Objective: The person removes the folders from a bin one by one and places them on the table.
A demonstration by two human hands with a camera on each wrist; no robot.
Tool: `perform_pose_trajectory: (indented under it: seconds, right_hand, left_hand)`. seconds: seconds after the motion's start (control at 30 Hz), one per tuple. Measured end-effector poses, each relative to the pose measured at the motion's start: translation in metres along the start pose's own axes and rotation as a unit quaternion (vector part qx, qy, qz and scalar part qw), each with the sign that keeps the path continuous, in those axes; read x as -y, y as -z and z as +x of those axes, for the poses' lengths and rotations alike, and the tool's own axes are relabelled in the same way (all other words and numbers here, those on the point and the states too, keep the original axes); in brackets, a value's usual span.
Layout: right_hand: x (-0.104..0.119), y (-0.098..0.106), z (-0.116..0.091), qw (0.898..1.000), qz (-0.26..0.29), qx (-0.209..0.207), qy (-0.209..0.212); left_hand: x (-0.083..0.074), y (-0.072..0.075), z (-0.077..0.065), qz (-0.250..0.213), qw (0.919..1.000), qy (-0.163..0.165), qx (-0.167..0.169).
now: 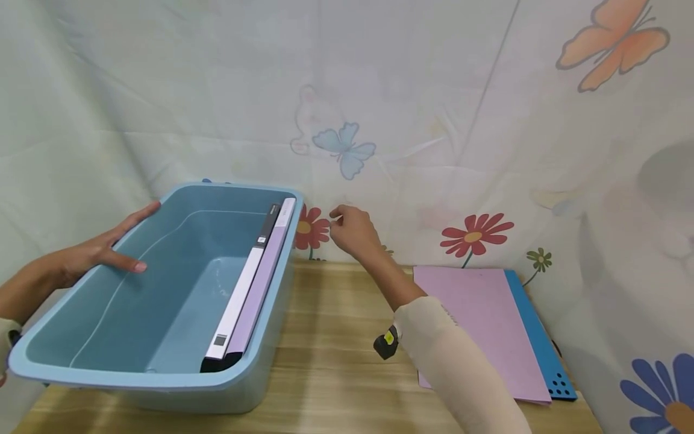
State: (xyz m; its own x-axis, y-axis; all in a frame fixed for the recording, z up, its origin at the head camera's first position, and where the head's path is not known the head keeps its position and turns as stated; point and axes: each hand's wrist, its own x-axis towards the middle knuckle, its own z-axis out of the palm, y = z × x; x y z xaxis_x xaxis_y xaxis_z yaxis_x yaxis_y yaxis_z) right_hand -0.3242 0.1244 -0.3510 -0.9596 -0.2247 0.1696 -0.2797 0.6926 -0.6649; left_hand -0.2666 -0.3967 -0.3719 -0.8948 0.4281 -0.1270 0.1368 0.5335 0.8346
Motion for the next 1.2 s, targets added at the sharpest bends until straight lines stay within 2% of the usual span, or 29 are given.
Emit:
perform_pose_trajectory:
  seconds: [0.53, 0.77, 0.93, 1.07, 1.2]
  right_hand:
    - [0.055, -0.019, 0.005, 0.995, 0.076, -0.042, 0.047]
    - [0.078, -0.03, 0.007, 0.994, 0.093, -0.023, 0.059]
    - [0.091, -0.039, 0.007, 0.997, 0.047, -0.011, 0.054]
    - [0.102, -0.046, 0.006, 0.999, -0.017, -0.01, 0.034]
    - [0.111, -0.053, 0.006, 0.996, -0.092, 0.003, 0.017]
  left_hand:
    - [-0.002, 0.0, 0.001, -0.005, 0.9999, -0.01, 0.004]
    - [-0.001, 0.0, 0.0, -0.005, 0.9999, -0.01, 0.004]
    - [-0.001, 0.0, 0.001, -0.005, 0.9999, -0.009, 0.004]
    - [-0.001, 0.0, 0.0, -0.01, 0.9999, -0.007, 0.004]
    - [0.0, -0.001, 0.0, -0.011, 0.9999, -0.004, 0.002]
